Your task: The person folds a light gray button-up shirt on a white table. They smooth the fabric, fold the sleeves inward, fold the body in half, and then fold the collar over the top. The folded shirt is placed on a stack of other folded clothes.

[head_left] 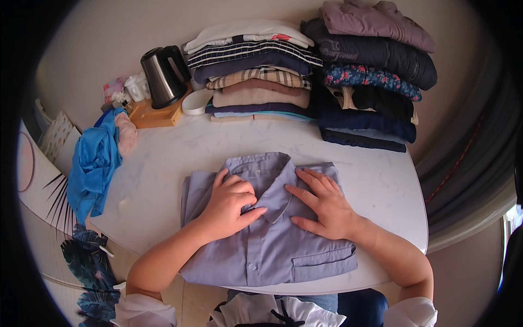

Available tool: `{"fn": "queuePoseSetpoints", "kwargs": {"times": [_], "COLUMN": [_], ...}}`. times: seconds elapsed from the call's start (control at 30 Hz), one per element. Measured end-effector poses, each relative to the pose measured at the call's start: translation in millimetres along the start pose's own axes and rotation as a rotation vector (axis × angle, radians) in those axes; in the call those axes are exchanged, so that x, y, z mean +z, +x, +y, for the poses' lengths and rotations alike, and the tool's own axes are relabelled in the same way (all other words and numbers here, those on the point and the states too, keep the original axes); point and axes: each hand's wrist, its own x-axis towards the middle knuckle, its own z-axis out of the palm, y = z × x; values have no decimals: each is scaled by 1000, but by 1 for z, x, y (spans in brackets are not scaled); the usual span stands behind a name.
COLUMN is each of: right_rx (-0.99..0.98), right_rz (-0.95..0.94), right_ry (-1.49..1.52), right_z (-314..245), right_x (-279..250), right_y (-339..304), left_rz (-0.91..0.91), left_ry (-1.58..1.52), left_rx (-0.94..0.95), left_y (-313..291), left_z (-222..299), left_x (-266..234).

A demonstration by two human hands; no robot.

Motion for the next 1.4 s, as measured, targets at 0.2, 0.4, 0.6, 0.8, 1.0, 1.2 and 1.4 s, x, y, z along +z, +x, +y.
{"fn": "queuePoseSetpoints", "kwargs": {"times": [0.2, 0.4, 0.6, 0.8, 1.0, 1.2, 1.4], "right_rx": [-5, 0, 9, 8, 74, 349, 368], "right_rz": [6, 11, 25, 37, 190, 251, 246], "right_ry": [4, 5, 14, 11, -54, -112, 97], "right_z": [1, 1, -1, -1, 8, 27, 40], "right_x": [2, 1, 0, 0, 1, -2, -10], "right_y": [0, -1, -1, -2, -7, -4, -8], "left_rz": [29, 64, 26, -7, 214, 11, -117], "left_ry": [-33, -29, -19, -18, 27, -112, -234], "left_rx": [-52, 1, 5, -43, -162, -332, -412], "left_y": [-1, 6, 4, 3, 4, -6, -11], "left_z": [0, 1, -12, -22, -23, -58, -74], "left_x": [0, -22, -28, -17, -23, -48, -78]}}
